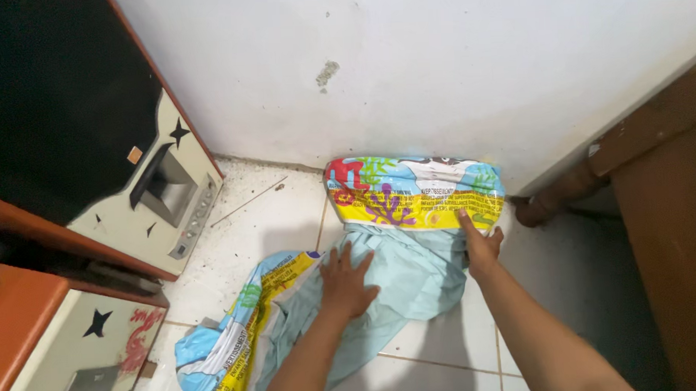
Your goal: The person wipes a large black speaker and a smaller speaker with a cloth, folds a patterned cloth, and organizes items including a folding wooden stand and a piece of clothing on the floor.
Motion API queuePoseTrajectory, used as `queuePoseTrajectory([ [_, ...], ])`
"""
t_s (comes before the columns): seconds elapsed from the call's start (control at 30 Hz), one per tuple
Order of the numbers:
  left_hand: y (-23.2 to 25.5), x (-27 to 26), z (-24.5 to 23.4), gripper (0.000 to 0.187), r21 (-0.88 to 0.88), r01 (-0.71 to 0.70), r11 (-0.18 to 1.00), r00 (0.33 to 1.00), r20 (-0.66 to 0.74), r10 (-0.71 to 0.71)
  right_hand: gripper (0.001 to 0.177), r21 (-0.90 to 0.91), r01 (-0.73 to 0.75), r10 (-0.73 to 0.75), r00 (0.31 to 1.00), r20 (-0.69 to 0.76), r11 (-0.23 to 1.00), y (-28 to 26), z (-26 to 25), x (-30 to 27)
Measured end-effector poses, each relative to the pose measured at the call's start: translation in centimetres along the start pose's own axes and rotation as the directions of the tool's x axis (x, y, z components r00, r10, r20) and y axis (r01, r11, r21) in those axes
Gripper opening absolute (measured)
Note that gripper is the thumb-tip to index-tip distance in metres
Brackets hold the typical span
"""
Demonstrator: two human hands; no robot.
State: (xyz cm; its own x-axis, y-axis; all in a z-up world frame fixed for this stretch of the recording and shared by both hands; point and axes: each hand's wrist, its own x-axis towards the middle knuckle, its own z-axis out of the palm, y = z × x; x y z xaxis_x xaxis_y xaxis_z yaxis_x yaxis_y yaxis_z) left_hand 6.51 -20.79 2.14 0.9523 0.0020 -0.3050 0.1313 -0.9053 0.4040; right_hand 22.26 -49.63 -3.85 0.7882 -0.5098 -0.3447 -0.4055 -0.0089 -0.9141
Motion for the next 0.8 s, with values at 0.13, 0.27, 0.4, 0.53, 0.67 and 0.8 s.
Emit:
queuePoseTrajectory([
  [0.13, 1.3, -0.8, -1.6, 0.083, 0.124, 0.05, 0.991, 0.988, 0.14, -0.067, 0.087, 0.109, -0.14, 0.128, 0.986, 0.111, 0.984, -2.5, -0.6, -0.9],
  [0.27, 1.3, -1.0, -1.1, 0.082, 0.144, 0.051, 0.988, 0.994, 0.087, -0.064, 0.049, 0.21, 0.002, -0.045, 0.978, 0.202, 0.978, -4.9, -1.3, -3.3],
  [0.4, 0.2, -0.3, 1.2, 0.079, 0.113, 0.033, 0.993, 0.999, 0.019, -0.036, 0.041, 0.15, 0.215, -0.245, 0.943, 0.226, 0.965, -7.8, -2.1, -8.8],
  [0.53, -2.8, 1.8, 3.4, 0.048, -0.258, -0.03, 0.966, 0.924, -0.375, -0.072, 0.038, 0.074, 0.497, -0.491, 0.807, 0.329, 0.865, -7.3, -3.7, -16.7],
  [0.67, -5.5, 2.5, 1.9, 0.058, -0.871, -0.114, 0.478, 0.846, -0.337, -0.412, 0.053, -0.028, 0.809, -0.753, 0.559, 0.347, 0.588, -4.4, -3.4, -23.6],
  [0.8, -4.9, 1.2, -2.6, 0.074, -0.947, -0.265, 0.18, 0.901, -0.31, -0.304, 0.055, -0.179, 0.98, -0.829, 0.175, 0.532, 0.091, -4.4, -4.3, -26.0],
])
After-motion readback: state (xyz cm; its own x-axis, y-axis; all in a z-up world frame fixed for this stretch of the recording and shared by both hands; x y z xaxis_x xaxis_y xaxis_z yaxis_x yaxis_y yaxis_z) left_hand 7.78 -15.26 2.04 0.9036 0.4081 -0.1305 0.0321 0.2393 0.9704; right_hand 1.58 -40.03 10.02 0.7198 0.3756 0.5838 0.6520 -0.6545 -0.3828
